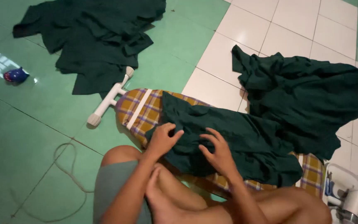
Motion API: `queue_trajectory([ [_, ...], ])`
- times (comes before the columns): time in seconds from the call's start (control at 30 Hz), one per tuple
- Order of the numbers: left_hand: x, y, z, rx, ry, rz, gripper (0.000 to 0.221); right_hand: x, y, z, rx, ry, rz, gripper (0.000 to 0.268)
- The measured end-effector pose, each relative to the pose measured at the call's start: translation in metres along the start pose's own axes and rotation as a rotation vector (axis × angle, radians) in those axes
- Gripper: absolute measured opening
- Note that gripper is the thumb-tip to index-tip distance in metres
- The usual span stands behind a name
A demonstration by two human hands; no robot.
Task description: Inspecting green fabric pieces and removing loose threads using a small tool on an ironing board
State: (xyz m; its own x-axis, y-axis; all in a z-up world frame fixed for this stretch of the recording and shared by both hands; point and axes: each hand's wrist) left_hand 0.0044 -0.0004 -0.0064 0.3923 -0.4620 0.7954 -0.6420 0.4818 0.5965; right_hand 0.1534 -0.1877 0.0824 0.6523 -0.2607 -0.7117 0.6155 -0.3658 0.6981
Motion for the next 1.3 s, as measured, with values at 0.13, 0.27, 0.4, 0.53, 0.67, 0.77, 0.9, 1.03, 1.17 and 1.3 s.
queue_trajectory([
  [0.13,-0.012,-0.003,-0.011,-0.202,0.295,0.772,0.051,-0.004,-0.033,-0.027,0.013,-0.009,-0.191,0.039],
  [0.27,-0.022,-0.009,-0.012,-0.274,0.323,0.735,0.047,0.011,-0.079,-0.043,-0.015,-0.18,-0.426,0.078],
  [0.4,-0.008,0.003,-0.017,-0.212,0.119,0.311,0.04,0.05,-0.103,-0.048,0.06,-0.334,-0.722,0.022],
  [0.53,0.0,0.003,-0.025,-0.212,0.165,0.436,0.039,0.085,-0.118,-0.044,0.112,-0.451,-1.056,0.051],
  [0.67,0.005,0.008,-0.031,-0.193,0.091,0.364,0.035,0.102,-0.124,-0.049,0.135,-0.549,-1.3,0.022],
  [0.77,0.01,0.014,-0.029,-0.227,-0.048,0.212,0.047,0.096,-0.122,-0.055,0.135,-0.574,-1.257,0.009],
  [0.9,-0.002,0.006,-0.031,-0.274,-0.15,0.051,0.033,0.123,-0.145,-0.053,0.165,-0.542,-1.171,0.014],
  [1.03,-0.003,0.007,-0.034,-0.225,-0.053,0.19,0.012,0.112,-0.137,-0.053,0.219,-0.548,-1.219,0.016],
  [1.17,0.018,0.024,-0.036,-0.272,0.014,0.21,0.018,0.095,-0.125,-0.057,0.168,-0.506,-1.169,0.048],
  [1.3,0.025,0.024,-0.027,-0.337,-0.161,0.04,0.046,0.126,-0.152,-0.046,0.225,-0.515,-0.931,0.035],
])
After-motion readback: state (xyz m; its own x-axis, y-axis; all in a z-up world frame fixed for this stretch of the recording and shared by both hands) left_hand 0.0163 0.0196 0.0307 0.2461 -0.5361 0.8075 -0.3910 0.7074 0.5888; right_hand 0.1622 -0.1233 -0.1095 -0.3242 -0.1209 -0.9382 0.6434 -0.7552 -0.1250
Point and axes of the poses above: each hand's wrist, its own z-axis away from the middle knuckle, its own y-axis out of the back of the hand, x = y × z, and after that the axes turned 2 degrees about -z, right-handed
